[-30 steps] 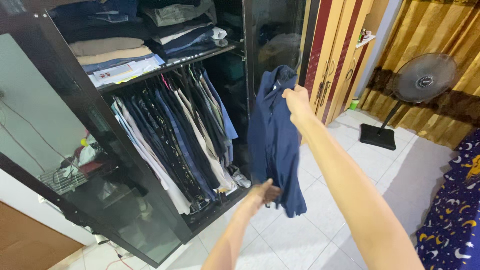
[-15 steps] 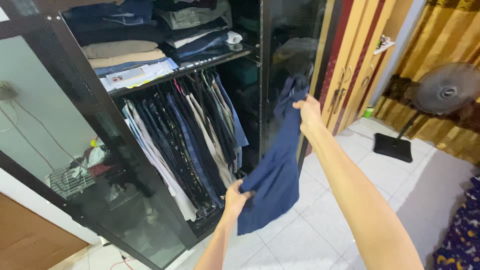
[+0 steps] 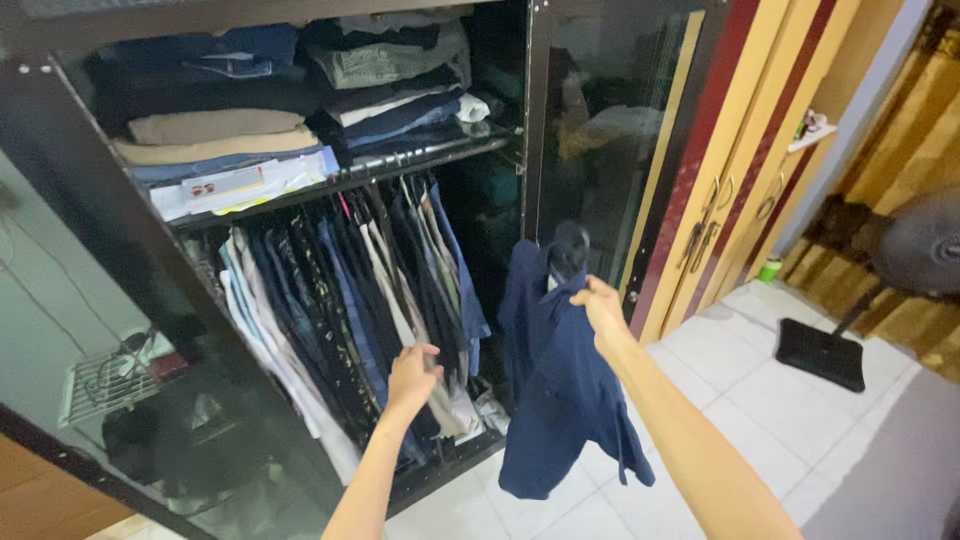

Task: The person selects shirts from a closet, places them on a bed one at a time, and buttons the front buttons by hand before hanging them back in the closet.

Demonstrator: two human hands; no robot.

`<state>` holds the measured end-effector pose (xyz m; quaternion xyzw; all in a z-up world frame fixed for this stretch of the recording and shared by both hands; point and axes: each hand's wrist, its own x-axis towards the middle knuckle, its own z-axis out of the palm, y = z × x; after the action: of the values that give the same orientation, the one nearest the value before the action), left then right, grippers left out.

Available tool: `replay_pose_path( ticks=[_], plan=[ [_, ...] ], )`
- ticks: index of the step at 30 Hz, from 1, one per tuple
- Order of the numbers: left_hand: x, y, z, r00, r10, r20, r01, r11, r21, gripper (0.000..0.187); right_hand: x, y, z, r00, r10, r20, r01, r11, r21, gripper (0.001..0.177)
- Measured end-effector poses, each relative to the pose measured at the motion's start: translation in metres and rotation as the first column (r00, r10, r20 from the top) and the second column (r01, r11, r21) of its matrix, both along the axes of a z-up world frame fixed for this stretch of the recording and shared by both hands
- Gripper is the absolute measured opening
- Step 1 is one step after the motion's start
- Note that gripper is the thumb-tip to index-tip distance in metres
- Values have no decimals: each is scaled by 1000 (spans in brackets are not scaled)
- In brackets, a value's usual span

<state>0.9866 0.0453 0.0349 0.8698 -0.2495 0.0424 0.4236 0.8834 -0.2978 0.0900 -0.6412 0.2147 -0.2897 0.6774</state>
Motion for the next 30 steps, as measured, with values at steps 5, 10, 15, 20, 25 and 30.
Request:
replay_pose_path(
  ticks=[5,10,15,20,25,30],
  plan=[
    [31,-35,6,997,53,63,-54,998,16,37,35,-34,-32,1000,10,-29,-13,997,-74,38],
    [54,-57,8,981,48,188,-70,992,108,43,70,-44,-42,996,83,24,-79,989,-127,26],
    [90,-79,10,969,37,245,-80,982,169,55,116,-52,-66,997,78,17,-74,983,-166,28],
    [131,-99,8,948,-8,318,-73,967,243,66,183,-72,-134,992,88,85,-53,937,-346,27],
    [174,-116,10,944,-89,319,-27,940,341,71,243,-73,-173,998,-43,49,62,864,-500,53],
    [212,-127,10,911,-162,379,14,931,366,70,290,-65,-184,982,-126,-137,31,837,-546,58]
  ],
)
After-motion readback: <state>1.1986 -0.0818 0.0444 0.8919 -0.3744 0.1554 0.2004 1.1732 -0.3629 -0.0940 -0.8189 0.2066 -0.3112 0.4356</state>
